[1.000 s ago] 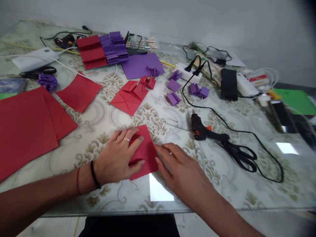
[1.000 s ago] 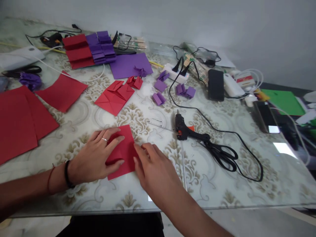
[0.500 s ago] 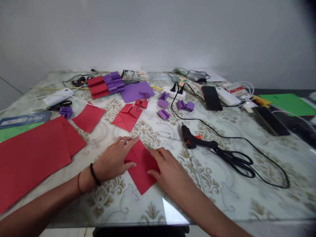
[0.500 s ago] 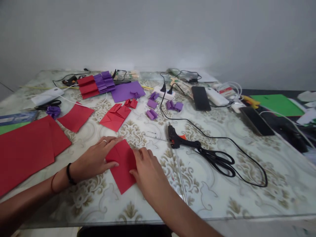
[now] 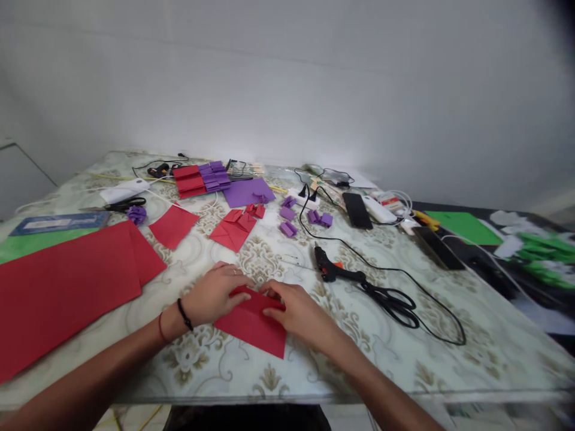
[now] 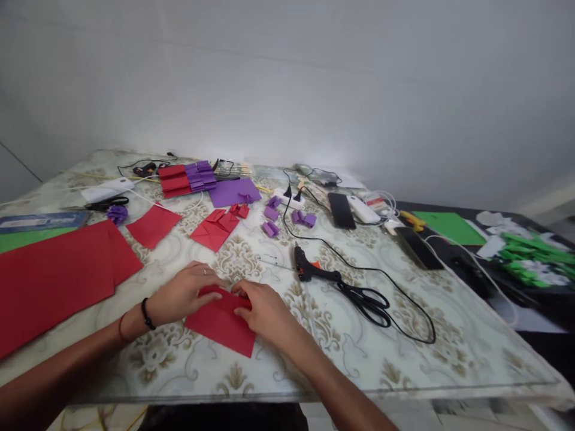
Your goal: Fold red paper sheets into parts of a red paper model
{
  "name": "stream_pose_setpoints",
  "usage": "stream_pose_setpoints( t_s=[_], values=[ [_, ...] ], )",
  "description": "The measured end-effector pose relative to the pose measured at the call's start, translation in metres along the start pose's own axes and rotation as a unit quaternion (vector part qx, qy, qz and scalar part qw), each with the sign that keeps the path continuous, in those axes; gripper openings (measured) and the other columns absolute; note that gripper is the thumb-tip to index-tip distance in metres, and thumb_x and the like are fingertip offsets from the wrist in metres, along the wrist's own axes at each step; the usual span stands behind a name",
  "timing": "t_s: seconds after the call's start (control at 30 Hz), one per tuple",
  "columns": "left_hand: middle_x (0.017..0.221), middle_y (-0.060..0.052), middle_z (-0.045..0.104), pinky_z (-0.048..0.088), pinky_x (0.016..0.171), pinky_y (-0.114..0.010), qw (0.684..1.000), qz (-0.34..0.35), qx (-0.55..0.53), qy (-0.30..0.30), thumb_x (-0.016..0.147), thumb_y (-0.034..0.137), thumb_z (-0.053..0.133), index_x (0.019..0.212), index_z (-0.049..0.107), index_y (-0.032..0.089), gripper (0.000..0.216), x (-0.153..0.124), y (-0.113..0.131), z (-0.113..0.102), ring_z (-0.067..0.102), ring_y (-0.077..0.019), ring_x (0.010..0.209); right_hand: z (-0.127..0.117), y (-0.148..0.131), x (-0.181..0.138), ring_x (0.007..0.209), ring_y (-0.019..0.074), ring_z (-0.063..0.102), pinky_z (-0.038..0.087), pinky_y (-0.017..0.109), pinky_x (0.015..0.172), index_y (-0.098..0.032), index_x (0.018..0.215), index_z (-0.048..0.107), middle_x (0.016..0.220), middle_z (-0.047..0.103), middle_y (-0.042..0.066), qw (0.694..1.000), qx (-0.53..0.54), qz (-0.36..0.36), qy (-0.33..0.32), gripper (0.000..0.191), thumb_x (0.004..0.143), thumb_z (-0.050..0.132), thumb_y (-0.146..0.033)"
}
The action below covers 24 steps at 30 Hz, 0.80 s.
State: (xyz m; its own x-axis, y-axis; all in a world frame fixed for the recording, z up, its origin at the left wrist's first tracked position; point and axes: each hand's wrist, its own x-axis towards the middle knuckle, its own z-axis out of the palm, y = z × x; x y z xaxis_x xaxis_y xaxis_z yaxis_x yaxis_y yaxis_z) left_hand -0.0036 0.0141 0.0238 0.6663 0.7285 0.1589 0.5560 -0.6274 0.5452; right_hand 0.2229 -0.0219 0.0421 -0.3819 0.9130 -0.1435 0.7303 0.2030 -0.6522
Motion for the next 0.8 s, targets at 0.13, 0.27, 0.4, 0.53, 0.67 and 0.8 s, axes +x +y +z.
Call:
stream_pose_setpoints(
  t_s=[0.13, 0.27, 0.4, 0.53, 0.67, 0.8],
  values=[
    [0.086, -0.003, 0.08, 0.05, 0.079, -0.029, 0.997, -0.031, -0.054, 0.047, 0.093, 0.013, 0.066, 0.094, 0.08, 0.021, 0.016, -0.004, 0.003, -0.008, 0.072, -0.0194, 0.081, -0.013, -0.015, 0.011, 0.089, 0.0191, 0.073, 0.053, 0.029, 0.081, -0.02, 0.101, 0.071, 0.096, 0.08, 0.004, 0.999, 0.022, -0.038, 0.009, 0.011, 0.091, 0.068, -0.016],
    [0.08, 0.0, 0.078, 0.048, 0.069, -0.023, 0.991, -0.032, -0.108, 0.07, 0.093, 0.014, 0.066, 0.089, 0.079, 0.02, 0.015, -0.005, 0.007, -0.017, 0.069, -0.0147, 0.071, -0.022, -0.03, 0.027, 0.072, 0.0158, 0.067, 0.048, 0.026, 0.069, -0.02, 0.086, 0.071, 0.079, 0.076, 0.0, 0.997, 0.039, -0.069, 0.005, 0.013, 0.092, 0.06, -0.019],
    [0.074, 0.0, 0.073, 0.045, 0.065, -0.021, 0.987, -0.025, -0.135, 0.084, 0.094, 0.016, 0.063, 0.081, 0.076, 0.017, 0.018, -0.005, 0.011, -0.021, 0.063, -0.0124, 0.066, -0.025, -0.033, 0.035, 0.065, 0.0137, 0.059, 0.044, 0.024, 0.064, -0.02, 0.076, 0.068, 0.07, 0.067, -0.004, 0.994, 0.057, -0.091, 0.001, 0.01, 0.079, 0.062, -0.013],
    [0.076, 0.0, 0.072, 0.044, 0.067, -0.021, 0.986, -0.026, -0.144, 0.085, 0.096, 0.019, 0.062, 0.083, 0.076, 0.018, 0.019, -0.008, 0.012, -0.028, 0.062, -0.012, 0.068, -0.031, -0.02, 0.033, 0.067, 0.013, 0.058, 0.044, 0.023, 0.066, -0.021, 0.072, 0.062, 0.071, 0.064, -0.005, 0.99, 0.085, -0.116, -0.014, 0.014, 0.072, 0.058, -0.007],
    [0.071, 0.0, 0.07, 0.043, 0.064, -0.022, 0.986, -0.034, -0.147, 0.073, 0.097, 0.023, 0.062, 0.079, 0.075, 0.018, 0.023, -0.008, 0.006, -0.034, 0.059, -0.0115, 0.064, -0.049, 0.01, 0.028, 0.069, 0.0137, 0.059, 0.046, 0.024, 0.068, -0.021, 0.071, 0.059, 0.072, 0.064, -0.004, 0.987, 0.094, -0.13, -0.023, 0.014, 0.072, 0.057, -0.007],
    [0.067, 0.0, 0.068, 0.042, 0.058, -0.021, 0.985, -0.06, -0.153, 0.058, 0.097, 0.028, 0.062, 0.076, 0.073, 0.017, 0.027, -0.002, 0.001, -0.031, 0.056, -0.0111, 0.06, -0.071, 0.04, 0.024, 0.066, 0.0142, 0.057, 0.045, 0.025, 0.066, -0.022, 0.069, 0.057, 0.068, 0.062, -0.005, 0.989, 0.083, -0.123, 0.013, 0.014, 0.072, 0.056, -0.008]
  ],
)
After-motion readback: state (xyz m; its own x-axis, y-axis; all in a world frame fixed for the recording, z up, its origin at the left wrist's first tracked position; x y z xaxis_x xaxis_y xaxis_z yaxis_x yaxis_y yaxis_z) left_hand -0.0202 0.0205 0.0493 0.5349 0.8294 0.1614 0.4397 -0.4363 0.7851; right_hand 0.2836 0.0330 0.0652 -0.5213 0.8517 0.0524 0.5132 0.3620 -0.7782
